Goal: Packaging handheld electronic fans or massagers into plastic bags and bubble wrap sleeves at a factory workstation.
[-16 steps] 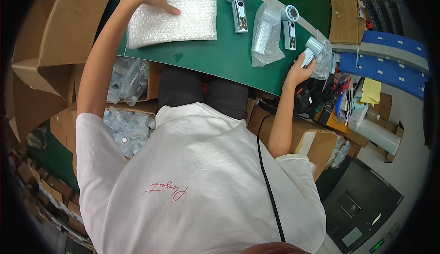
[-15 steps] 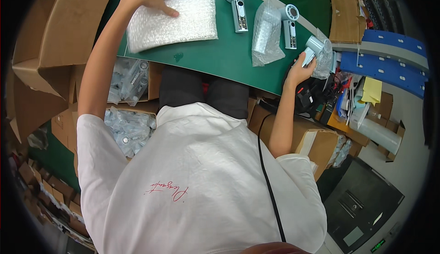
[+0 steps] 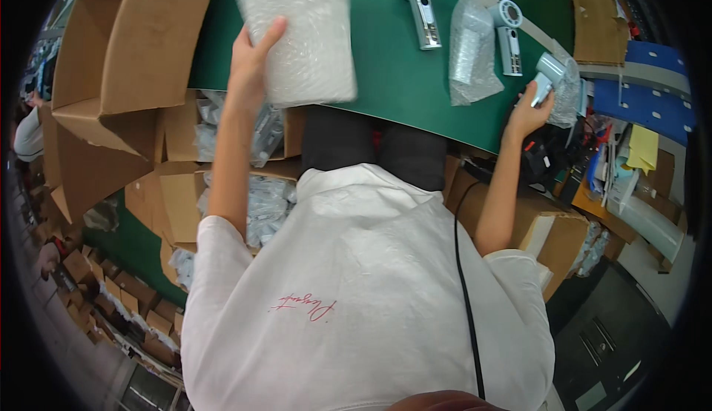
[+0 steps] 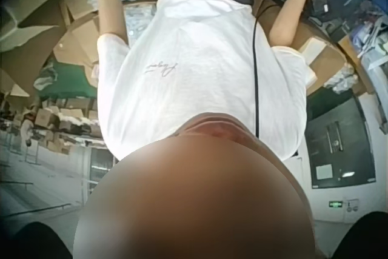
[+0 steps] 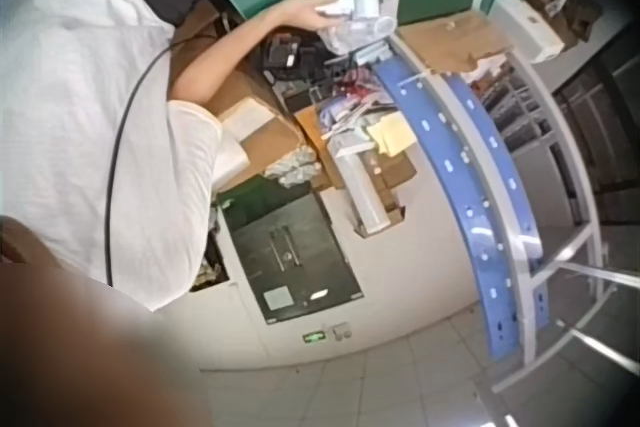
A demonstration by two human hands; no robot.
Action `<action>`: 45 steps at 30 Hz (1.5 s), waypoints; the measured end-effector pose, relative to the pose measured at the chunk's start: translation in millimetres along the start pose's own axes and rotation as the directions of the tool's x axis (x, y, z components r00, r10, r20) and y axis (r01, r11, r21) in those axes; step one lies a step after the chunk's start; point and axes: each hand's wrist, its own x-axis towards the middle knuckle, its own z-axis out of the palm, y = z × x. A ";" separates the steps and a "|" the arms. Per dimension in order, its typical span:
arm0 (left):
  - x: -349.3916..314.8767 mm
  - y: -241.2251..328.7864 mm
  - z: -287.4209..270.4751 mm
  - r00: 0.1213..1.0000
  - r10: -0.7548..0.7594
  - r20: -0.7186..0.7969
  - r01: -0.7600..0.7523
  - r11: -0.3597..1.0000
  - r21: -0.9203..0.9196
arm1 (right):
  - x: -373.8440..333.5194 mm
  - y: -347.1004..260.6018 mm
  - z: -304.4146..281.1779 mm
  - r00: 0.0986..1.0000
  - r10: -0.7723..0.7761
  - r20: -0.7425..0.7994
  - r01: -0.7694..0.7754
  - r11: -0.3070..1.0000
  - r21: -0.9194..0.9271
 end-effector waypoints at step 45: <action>-31.5 -9.4 25.8 0.926 0.352 0.136 -0.346 0.648 0.679 | -0.8 -10.2 1.1 0.999 0.028 0.029 -0.030 0.996 0.083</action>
